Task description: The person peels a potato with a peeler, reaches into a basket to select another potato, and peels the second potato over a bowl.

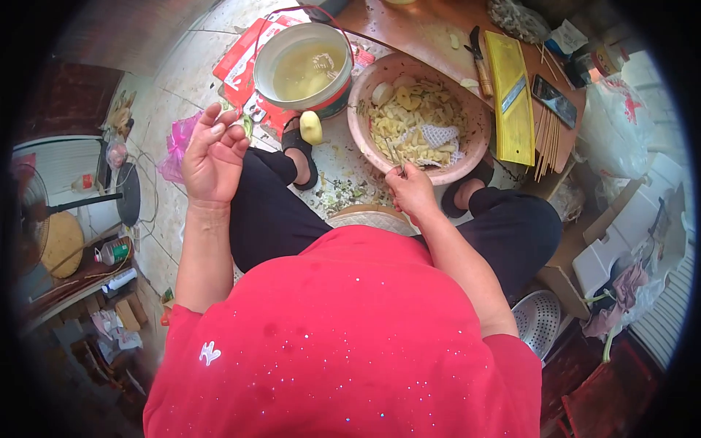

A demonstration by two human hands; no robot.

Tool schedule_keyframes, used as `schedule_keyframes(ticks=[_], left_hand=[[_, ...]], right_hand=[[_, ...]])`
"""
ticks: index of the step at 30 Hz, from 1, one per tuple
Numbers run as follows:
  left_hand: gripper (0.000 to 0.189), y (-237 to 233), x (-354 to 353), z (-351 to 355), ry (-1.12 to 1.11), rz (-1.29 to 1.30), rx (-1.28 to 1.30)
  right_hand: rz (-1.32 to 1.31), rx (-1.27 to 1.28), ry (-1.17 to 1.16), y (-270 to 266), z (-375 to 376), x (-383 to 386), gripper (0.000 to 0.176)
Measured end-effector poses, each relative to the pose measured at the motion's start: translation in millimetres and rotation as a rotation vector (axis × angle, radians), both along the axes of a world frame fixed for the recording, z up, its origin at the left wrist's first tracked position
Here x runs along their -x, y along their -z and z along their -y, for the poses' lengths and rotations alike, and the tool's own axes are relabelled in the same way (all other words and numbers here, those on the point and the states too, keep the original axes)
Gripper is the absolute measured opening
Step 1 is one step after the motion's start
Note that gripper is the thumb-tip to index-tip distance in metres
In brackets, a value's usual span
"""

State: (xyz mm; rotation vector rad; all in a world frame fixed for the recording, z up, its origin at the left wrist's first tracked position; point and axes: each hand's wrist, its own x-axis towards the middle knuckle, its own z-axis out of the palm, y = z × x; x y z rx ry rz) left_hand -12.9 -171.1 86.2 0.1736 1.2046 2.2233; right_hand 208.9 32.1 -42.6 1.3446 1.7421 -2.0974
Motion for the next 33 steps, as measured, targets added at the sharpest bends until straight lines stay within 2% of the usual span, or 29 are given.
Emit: schedule_keyframes(ticks=[3, 5, 6, 9, 10, 13, 14, 15, 17, 24, 33], left_hand=[[0.029, 1, 16, 42, -0.074, -0.014, -0.028], [0.028, 7, 22, 65, -0.241, 0.022, -0.046], [0.028, 11, 24, 77, -0.251, 0.036, -0.047], [0.026, 27, 29, 102, -0.336, -0.081, 0.001], [0.026, 41, 32, 109, -0.348, -0.062, 0.003], [0.023, 122, 36, 140, -0.596, -0.002, 0.38], [0.026, 163, 29, 162, -0.593, 0.115, 0.397], [0.029, 177, 21, 169, -0.587, 0.232, 0.413], [0.03, 202, 10, 186, -0.572, 0.275, 0.438], [0.032, 235, -17, 183, -0.374, 0.392, 0.561], [0.036, 263, -45, 150, -0.068, 0.486, 0.648]], right_hand=[[0.014, 0.032, -0.025, 10, 3, 4, 0.011], [0.053, 0.053, -0.013, 15, 6, 8, 0.012], [0.067, 0.051, -0.023, 19, 7, 9, 0.012], [0.091, 0.062, -0.037, 25, 9, 12, 0.012], [0.101, 0.07, -0.071, 26, 11, 13, 0.012], [0.173, 0.084, -0.152, 32, 15, 15, 0.013], [0.22, 0.088, -0.185, 35, 16, 17, 0.014], [0.236, 0.088, -0.196, 38, 16, 18, 0.014], [0.298, 0.097, -0.186, 42, 17, 17, 0.014], [0.431, 0.121, -0.242, 45, 14, 26, 0.012], [0.537, 0.143, -0.136, 35, -6, 6, 0.013]])
